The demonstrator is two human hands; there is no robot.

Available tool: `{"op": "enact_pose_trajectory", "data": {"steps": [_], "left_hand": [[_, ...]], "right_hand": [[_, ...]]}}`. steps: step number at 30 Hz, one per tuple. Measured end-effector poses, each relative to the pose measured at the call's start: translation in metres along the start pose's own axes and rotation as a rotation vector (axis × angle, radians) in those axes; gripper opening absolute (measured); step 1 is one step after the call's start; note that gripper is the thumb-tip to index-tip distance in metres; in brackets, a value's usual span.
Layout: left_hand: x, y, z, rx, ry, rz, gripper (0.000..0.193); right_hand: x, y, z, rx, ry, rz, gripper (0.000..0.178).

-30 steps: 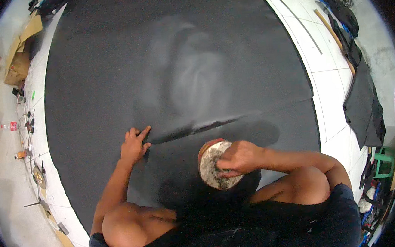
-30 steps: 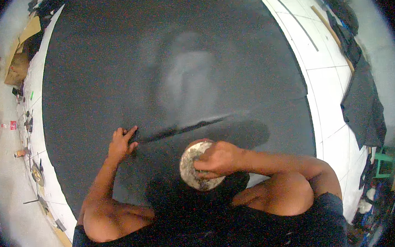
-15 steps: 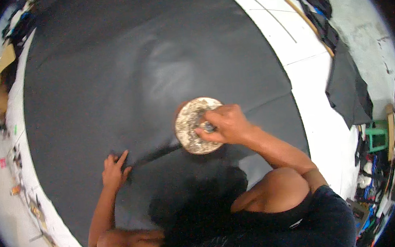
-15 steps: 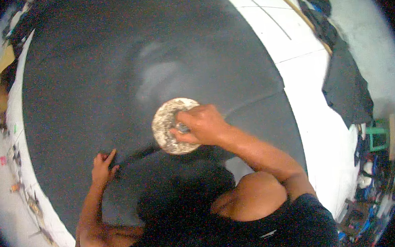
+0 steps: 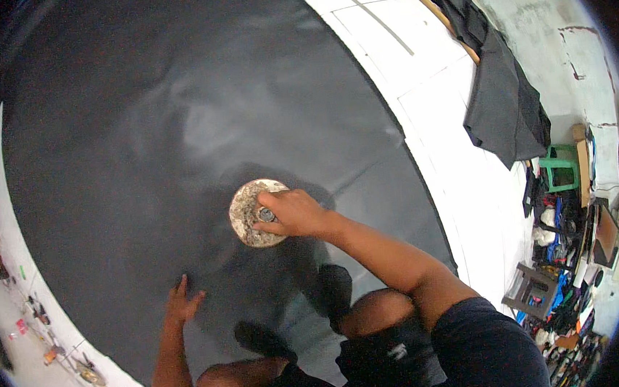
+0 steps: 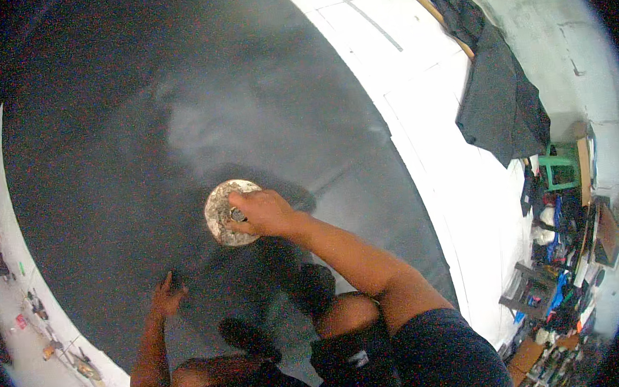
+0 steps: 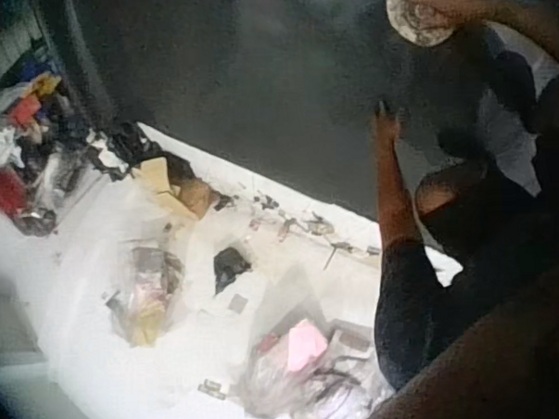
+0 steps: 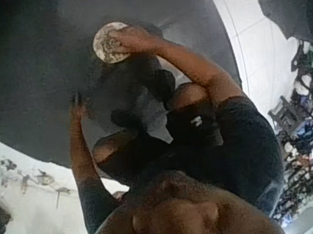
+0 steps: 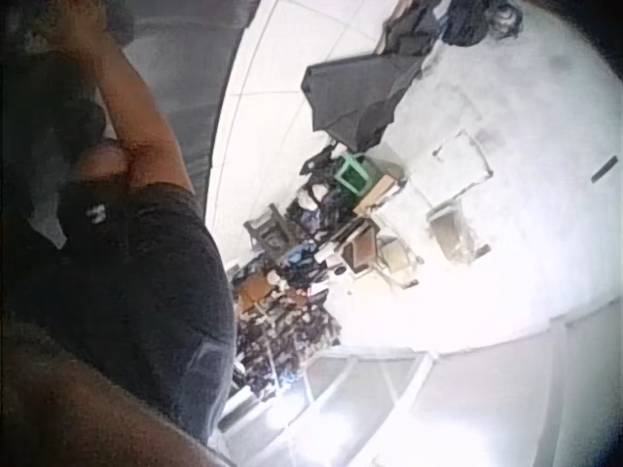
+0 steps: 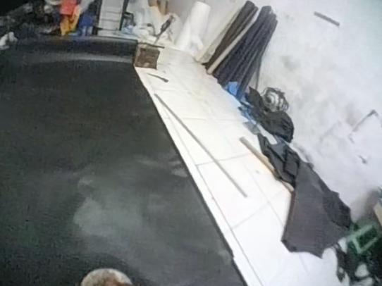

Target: The person cuts a large sheet of black fabric using scissors, folds the material over, cuts along the folded fabric with the scissors, and then folds the sheet and positions a cylindrical weight on top.

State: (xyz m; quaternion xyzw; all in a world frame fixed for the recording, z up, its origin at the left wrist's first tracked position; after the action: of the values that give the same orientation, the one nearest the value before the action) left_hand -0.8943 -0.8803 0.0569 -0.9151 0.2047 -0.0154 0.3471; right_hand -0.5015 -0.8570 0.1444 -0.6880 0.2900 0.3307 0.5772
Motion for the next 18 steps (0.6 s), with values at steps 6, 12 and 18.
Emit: {"op": "enact_pose_trajectory", "data": {"steps": [6,12,18], "left_hand": [[0.123,-0.177,-0.075,-0.145,0.025,-0.548,0.051],[0.203,-0.267,-0.276,-0.283,0.325,-0.556,0.054],[0.23,-0.345,-0.36,-0.211,0.483,-0.089,0.059]], "right_hand": [[-0.071,-0.099,-0.069,-0.048,0.292,0.192,0.048],[-0.153,-0.164,-0.281,-0.102,0.6,0.339,0.037],[-0.154,-0.241,-0.439,-0.513,1.029,0.243,0.059]]}}
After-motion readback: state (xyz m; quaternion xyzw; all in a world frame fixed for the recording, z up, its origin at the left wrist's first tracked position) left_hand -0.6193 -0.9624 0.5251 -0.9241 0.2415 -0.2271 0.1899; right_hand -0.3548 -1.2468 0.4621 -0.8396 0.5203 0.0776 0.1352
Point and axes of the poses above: each hand's wrist, its own z-axis towards the middle knuckle, its own y-axis out of the palm, x = y × z, the point moved 7 cm from there along z, towards the middle knuckle, and after that the axes turned 15 degrees about z, right-handed, at the moved point
